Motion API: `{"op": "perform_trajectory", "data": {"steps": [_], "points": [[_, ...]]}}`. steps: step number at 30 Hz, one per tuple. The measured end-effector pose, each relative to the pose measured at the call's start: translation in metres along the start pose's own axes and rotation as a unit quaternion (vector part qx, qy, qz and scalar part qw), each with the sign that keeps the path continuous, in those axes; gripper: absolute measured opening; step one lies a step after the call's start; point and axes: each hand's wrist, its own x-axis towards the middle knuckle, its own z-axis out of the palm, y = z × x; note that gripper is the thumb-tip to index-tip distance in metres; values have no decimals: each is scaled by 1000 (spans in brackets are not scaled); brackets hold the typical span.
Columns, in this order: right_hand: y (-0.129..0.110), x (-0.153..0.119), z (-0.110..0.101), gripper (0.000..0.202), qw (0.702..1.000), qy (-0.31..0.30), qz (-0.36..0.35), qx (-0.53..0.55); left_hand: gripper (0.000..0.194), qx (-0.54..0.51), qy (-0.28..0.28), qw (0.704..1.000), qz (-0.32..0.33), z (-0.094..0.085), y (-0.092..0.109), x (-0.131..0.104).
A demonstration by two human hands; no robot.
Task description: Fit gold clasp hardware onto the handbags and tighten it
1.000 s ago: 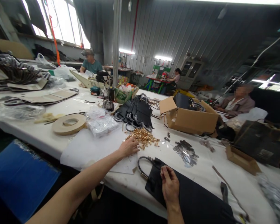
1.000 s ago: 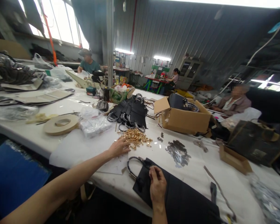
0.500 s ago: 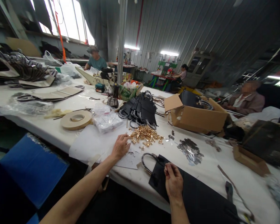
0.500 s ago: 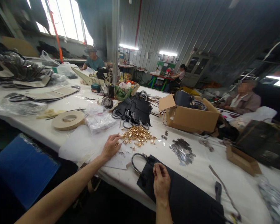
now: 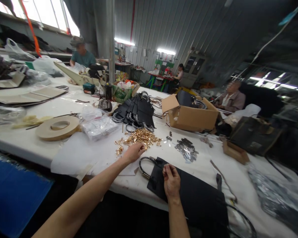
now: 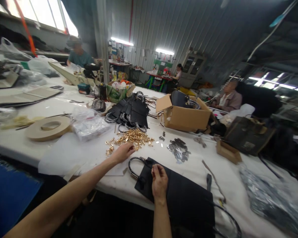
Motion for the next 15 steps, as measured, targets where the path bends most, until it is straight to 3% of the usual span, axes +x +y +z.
{"op": "perform_trajectory", "data": {"steps": [3, 4, 6, 7, 8, 11, 15], "points": [[-1, 0, 1, 37, 999, -12, -13, -28, 25, -169, 14, 985, -32, 15, 12, -17], [-2, 1, 2, 37, 999, -19, -15, -33, 28, -280, 17, 958, -56, 20, 15, -26], [-3, 0, 2, 37, 999, -29, -14, -31, 37, -490, 25, 864, -110, 32, 19, -46], [-3, 0, 3, 37, 999, -32, -14, -26, 41, -558, 31, 819, -132, 36, 20, -55], [-4, -1, 3, 36, 999, -33, -13, -22, 44, -591, 39, 792, -147, 39, 20, -63], [-7, -1, 4, 34, 999, -36, -11, -12, 47, -620, 63, 762, -175, 43, 19, -79], [-7, -3, 5, 35, 998, -40, -25, -42, 42, -628, 43, 753, -193, 38, 19, -85]]}}
